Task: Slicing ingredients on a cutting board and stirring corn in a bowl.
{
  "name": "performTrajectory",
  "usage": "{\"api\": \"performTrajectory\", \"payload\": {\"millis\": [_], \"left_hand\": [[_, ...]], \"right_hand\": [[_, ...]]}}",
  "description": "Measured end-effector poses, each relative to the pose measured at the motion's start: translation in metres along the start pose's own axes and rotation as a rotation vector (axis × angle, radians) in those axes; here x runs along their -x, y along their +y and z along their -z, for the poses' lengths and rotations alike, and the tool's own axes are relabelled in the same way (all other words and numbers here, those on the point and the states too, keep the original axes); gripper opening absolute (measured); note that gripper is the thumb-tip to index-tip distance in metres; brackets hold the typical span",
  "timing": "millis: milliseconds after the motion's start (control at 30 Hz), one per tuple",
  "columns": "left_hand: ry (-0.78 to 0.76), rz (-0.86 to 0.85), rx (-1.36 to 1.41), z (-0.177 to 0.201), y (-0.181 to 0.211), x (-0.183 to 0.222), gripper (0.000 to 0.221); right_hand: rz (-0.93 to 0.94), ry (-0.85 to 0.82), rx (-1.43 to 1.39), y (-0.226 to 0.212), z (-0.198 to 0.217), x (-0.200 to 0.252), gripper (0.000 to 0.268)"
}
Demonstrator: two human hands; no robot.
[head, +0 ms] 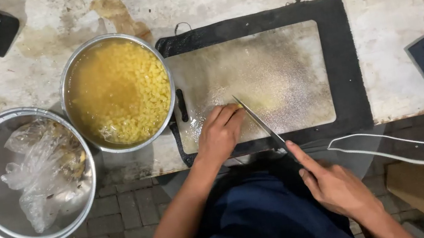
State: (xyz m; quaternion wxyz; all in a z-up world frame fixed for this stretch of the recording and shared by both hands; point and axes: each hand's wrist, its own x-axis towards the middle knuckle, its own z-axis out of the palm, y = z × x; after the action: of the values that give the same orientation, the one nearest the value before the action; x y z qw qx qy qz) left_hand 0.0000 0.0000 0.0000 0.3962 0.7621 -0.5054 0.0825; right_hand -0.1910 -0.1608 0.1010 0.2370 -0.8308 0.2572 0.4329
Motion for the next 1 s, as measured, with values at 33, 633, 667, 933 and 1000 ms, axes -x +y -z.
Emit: {"api": "performTrajectory", "payload": {"millis": [33,633,667,933,1000], "left_hand": [[-0.001,0.002,0.003,0.0,0.0,0.0,0.009],[-0.022,-0.008,0.086,0.008,-0.006,-0.006,0.004],[-0.026,-0.012,0.077,0.006,-0.007,-0.005,0.003],[-0.119,0.04,0.086,0.003,-0.02,0.001,0.013],[-0.352,0.021,0.061,0.007,-0.027,-0.013,0.046]], "right_hand": [[-0.002,-0.003,0.001,-0.004,0.003,0.001,0.073],[-0.071,-0.095,-0.095,-0.013,0.014,0.006,0.074],[-0.095,-0.138,-0.098,-0.017,0.018,0.006,0.072],[-0.13,-0.07,-0.304,0.014,0.006,0.01,0.069],[0.026,0.103,-0.38,0.036,-0.011,0.005,0.073]]}}
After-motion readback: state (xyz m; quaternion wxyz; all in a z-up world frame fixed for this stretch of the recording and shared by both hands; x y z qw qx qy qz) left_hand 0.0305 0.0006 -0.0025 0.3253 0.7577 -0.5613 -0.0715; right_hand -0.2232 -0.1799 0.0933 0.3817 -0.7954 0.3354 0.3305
